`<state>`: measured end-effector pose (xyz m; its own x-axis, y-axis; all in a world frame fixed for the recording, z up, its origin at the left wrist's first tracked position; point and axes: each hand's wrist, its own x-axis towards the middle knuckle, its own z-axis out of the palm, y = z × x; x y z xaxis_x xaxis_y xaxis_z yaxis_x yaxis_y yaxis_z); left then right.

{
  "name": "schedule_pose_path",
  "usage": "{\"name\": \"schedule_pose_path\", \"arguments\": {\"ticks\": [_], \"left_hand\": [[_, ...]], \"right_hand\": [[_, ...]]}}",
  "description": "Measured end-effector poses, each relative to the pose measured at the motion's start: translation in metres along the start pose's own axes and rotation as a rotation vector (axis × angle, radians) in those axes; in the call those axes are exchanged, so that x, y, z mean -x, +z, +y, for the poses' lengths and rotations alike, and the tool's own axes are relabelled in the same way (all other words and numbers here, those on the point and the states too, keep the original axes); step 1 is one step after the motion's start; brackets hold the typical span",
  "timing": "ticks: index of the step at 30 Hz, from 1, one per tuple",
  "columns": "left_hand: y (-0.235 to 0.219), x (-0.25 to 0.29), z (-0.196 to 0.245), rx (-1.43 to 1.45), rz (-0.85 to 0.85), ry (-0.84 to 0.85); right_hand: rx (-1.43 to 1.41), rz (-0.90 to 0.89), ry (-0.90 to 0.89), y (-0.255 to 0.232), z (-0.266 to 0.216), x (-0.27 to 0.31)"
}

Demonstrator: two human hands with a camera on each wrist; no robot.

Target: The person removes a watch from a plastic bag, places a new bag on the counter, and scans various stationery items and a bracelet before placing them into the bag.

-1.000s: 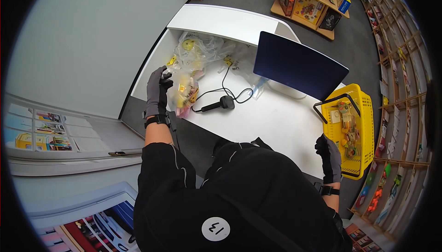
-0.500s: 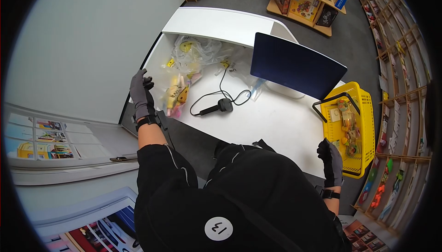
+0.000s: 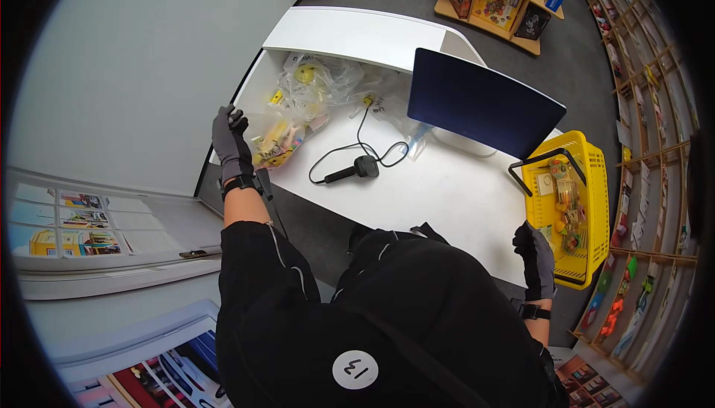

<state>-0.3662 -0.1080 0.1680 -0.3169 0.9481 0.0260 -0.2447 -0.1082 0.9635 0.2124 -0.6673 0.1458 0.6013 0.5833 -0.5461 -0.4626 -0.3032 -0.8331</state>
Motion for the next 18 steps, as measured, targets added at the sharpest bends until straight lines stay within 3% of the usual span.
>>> {"name": "schedule_pose_path", "arguments": {"ticks": [9,14,18], "left_hand": [[-0.024,0.052,-0.034,-0.244,-0.104,-0.243],[-0.029,0.078,-0.039,-0.272,-0.209,-0.276],[-0.024,0.105,-0.031,-0.453,-0.299,-0.294]], "right_hand": [[-0.029,-0.002,0.036,-0.012,0.018,-0.006],[-0.004,-0.009,0.049,-0.009,0.019,-0.007],[0.002,-0.009,0.043,-0.002,0.017,-0.008]]}}
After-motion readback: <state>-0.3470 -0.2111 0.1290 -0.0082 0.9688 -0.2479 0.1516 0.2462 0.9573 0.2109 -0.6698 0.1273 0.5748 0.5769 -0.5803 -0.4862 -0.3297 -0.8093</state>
